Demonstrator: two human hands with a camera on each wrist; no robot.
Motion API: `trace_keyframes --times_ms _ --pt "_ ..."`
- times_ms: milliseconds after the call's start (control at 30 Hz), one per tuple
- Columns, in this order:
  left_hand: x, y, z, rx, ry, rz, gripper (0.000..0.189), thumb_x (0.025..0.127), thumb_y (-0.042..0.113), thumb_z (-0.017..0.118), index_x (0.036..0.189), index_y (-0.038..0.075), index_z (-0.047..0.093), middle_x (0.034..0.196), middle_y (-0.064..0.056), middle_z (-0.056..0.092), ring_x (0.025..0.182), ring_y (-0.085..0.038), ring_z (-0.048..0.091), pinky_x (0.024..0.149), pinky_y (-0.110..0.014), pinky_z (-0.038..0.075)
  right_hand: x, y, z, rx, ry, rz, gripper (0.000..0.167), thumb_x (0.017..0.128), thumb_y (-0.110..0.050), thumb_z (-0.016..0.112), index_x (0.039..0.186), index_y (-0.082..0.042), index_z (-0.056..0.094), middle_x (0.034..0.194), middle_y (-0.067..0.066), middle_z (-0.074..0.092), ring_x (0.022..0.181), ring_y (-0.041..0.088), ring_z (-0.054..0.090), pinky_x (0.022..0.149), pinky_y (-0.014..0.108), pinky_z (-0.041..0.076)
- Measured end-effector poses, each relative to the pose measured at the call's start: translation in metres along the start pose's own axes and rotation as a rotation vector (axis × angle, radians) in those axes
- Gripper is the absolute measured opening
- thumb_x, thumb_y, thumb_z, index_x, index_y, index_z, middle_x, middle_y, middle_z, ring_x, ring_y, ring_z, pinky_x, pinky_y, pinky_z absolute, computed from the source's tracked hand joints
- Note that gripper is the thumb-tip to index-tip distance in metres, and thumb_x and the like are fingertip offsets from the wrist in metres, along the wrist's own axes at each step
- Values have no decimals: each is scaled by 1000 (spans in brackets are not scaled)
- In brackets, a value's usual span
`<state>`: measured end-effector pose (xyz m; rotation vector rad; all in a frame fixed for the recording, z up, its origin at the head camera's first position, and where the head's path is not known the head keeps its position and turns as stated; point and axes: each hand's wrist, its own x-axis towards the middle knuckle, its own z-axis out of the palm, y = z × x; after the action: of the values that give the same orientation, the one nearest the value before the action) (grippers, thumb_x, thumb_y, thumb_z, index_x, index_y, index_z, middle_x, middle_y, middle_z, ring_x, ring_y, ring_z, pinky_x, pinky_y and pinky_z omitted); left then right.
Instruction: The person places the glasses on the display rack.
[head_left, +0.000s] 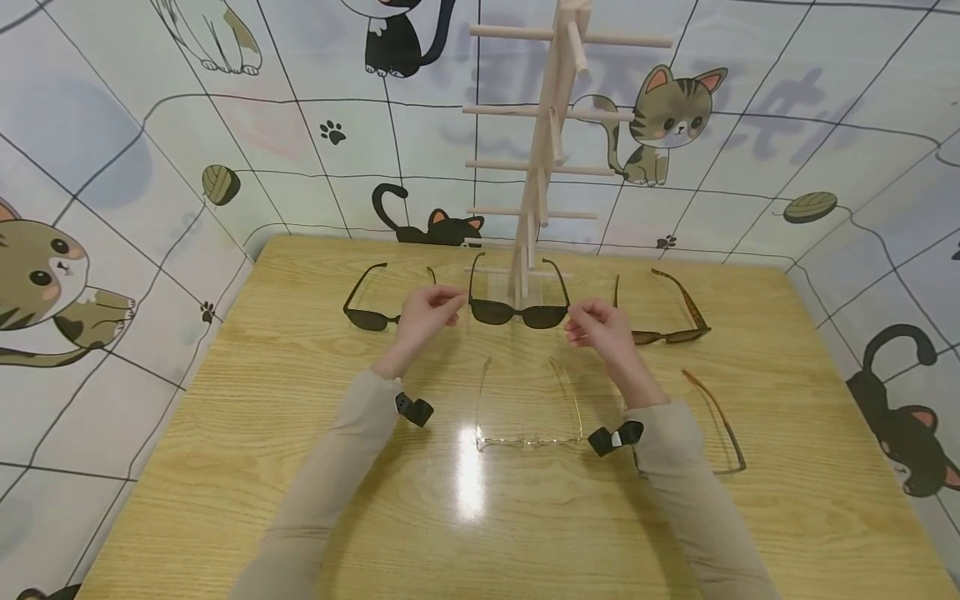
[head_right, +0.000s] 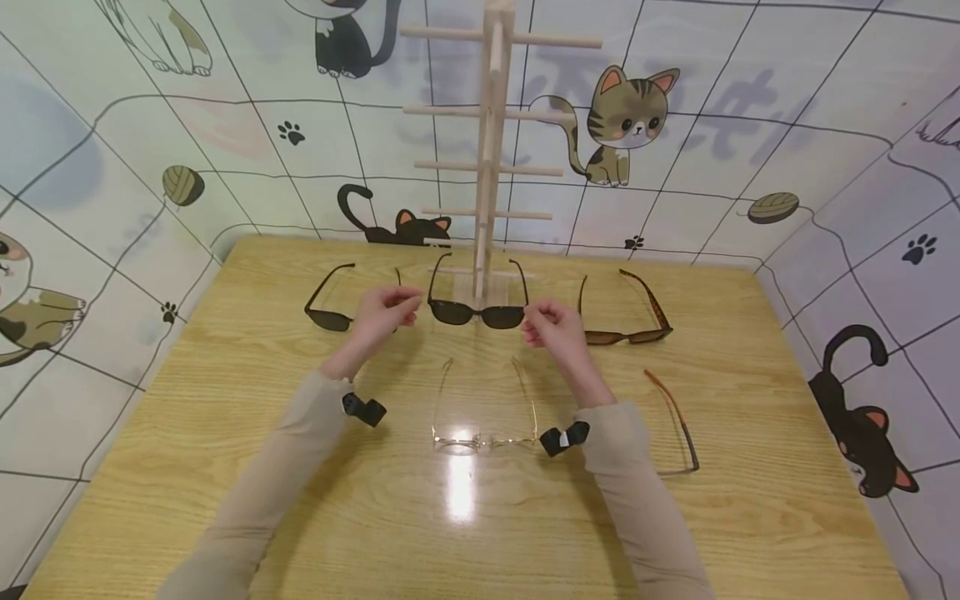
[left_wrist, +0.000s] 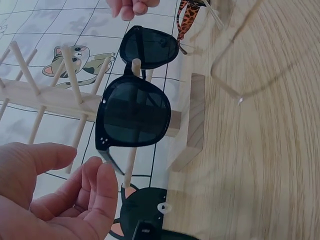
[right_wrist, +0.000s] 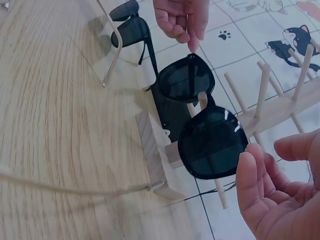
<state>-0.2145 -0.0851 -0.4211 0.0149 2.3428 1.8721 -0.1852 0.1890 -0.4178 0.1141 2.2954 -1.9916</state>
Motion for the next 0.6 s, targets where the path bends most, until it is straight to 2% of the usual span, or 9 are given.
trace_keyframes --times_ms 167,333,433,533,600 --pt "-6 -2 -12 55 37 80 25 92 11 60 111 -5 64 97 -22 63 86 -40 62 78 -46 54 -8 -6 9 -16 -31 -66 31 94 -13 57 102 16 52 72 3 62 62 10 61 60 25 56" --pt "-11 -7 -28 77 48 130 24 92 11 60 110 -5 64 95 -21 64 85 -39 62 76 -45 55 -14 -11 19 -19 -73 -80 26 94 -11 57 101 13 53 73 1 61 63 9 61 62 26 56" --pt "-13 -11 -38 119 69 183 23 91 11 61 107 -5 65 92 -21 65 76 -29 64 69 -35 56 -16 -13 25 -19 -92 -92 23 94 -10 56 100 13 54 73 1 61 63 10 62 61 25 56" --pt "-16 -15 -49 172 105 242 23 90 11 62 105 -7 65 89 -19 65 70 -19 62 60 -21 52 -18 -16 31 -21 -113 -97 23 94 -9 56 100 13 54 74 3 61 63 9 61 61 25 56" --pt "-17 -18 -56 205 130 278 23 90 10 62 104 -8 66 89 -19 65 72 -18 61 61 -17 49 -20 -17 36 -25 -127 -106 22 94 -8 56 100 13 55 74 3 61 63 9 61 61 25 56"
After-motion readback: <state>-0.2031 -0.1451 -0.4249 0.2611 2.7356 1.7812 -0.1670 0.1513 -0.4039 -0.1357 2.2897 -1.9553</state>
